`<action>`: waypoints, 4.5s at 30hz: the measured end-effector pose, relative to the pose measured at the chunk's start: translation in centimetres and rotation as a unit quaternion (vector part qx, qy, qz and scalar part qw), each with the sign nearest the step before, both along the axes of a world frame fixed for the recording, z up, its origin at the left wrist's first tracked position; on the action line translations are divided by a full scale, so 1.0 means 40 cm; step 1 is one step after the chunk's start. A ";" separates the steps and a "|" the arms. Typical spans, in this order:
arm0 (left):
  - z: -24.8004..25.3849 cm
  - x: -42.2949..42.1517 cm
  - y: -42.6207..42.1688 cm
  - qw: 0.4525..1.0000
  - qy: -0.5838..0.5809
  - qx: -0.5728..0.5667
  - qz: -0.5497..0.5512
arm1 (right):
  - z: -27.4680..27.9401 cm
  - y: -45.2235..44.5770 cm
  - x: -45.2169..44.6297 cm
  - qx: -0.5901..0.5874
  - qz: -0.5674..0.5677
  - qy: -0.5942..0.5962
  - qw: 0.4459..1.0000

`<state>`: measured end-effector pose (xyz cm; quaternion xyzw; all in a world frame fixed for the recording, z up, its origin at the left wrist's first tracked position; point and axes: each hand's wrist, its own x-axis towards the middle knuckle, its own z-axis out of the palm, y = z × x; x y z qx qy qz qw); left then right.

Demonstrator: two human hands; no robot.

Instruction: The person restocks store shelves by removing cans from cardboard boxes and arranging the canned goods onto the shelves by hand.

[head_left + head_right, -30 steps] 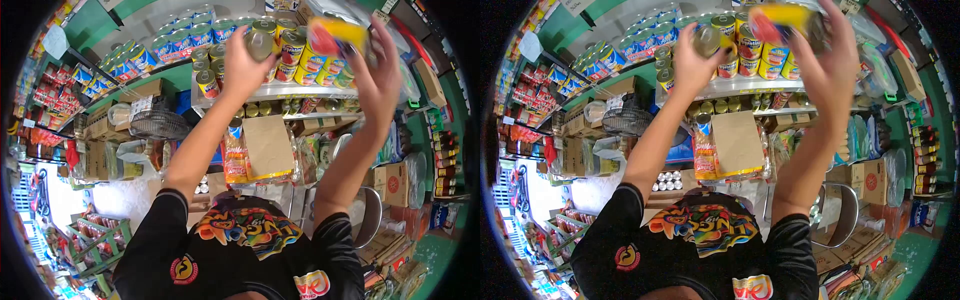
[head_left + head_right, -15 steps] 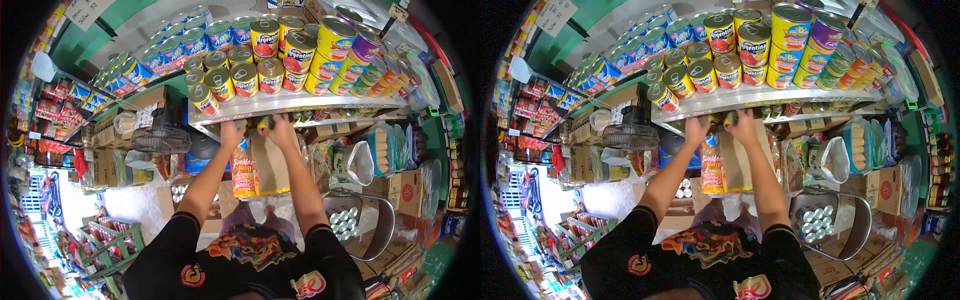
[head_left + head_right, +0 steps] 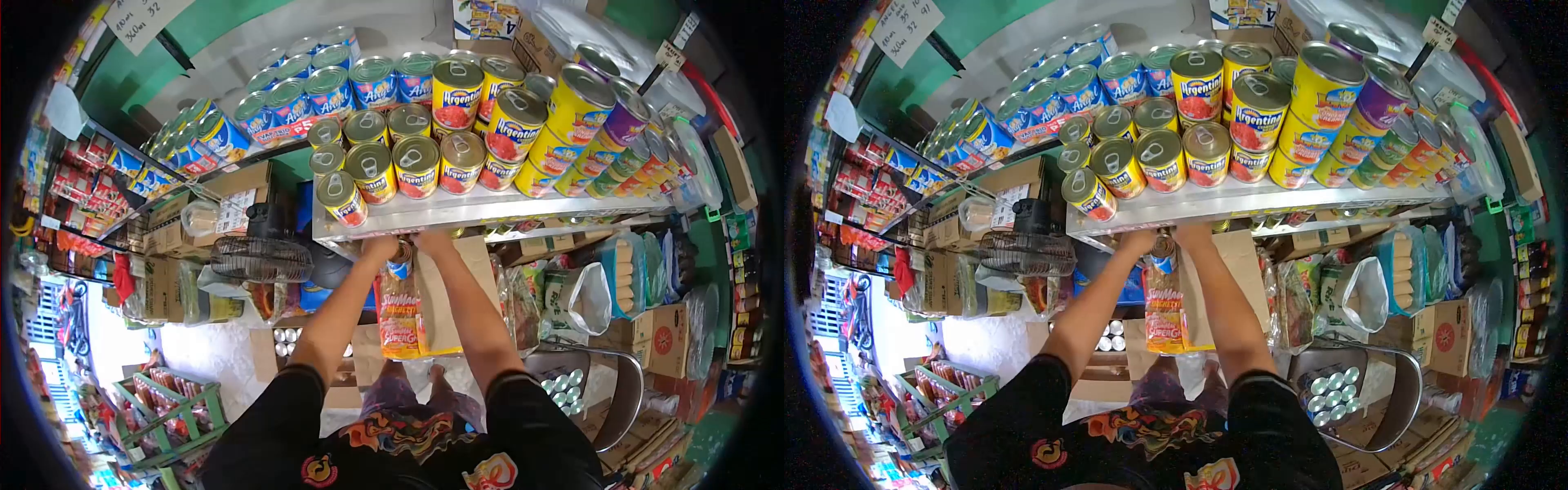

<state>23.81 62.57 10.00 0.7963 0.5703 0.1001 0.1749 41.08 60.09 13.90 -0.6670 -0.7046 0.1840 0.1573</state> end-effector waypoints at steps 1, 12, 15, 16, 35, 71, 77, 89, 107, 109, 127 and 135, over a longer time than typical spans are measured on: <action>0.134 0.027 -0.064 0.996 0.039 -0.078 0.026 | 0.111 -0.051 0.029 -0.176 0.036 -0.031 0.983; 1.063 0.275 0.052 0.905 -0.162 0.328 -0.215 | 0.751 -0.264 0.200 0.478 -0.162 0.127 0.854; 1.048 0.381 0.232 0.947 -0.061 0.237 -0.209 | 0.763 -0.198 0.181 0.465 -0.202 0.056 0.860; 1.029 0.408 0.270 0.954 -0.030 0.219 -0.203 | 0.753 -0.180 0.181 0.451 -0.209 0.044 0.867; 1.046 0.450 0.170 0.978 0.051 0.192 -0.061 | 0.663 -0.193 0.139 0.608 -0.162 0.098 0.771; 0.105 0.419 0.068 0.983 -0.012 -0.156 -0.098 | 0.212 -1.082 0.260 0.244 -0.394 0.467 0.753; -0.002 0.419 0.123 0.991 -0.044 -0.112 -0.053 | 0.189 -1.152 0.315 0.241 -0.426 0.453 0.745; 0.063 0.364 0.099 0.991 -0.063 -0.079 -0.090 | 0.214 -1.108 0.366 0.238 -0.423 0.433 0.759; 0.026 -0.198 -0.835 0.986 -0.019 0.157 -0.059 | 0.183 -0.305 0.090 0.256 -0.070 0.331 0.906; 0.032 -0.387 -0.954 0.989 0.072 -0.132 0.013 | 0.140 -0.214 0.049 0.217 -0.074 0.270 0.935; 0.204 -0.372 -0.880 0.955 -0.133 0.142 0.225 | -0.039 0.027 0.018 0.256 -0.003 -0.041 0.966; 0.718 -0.132 -0.289 0.897 -0.349 0.262 0.075 | 0.270 -0.331 -0.106 0.280 -0.035 0.310 0.908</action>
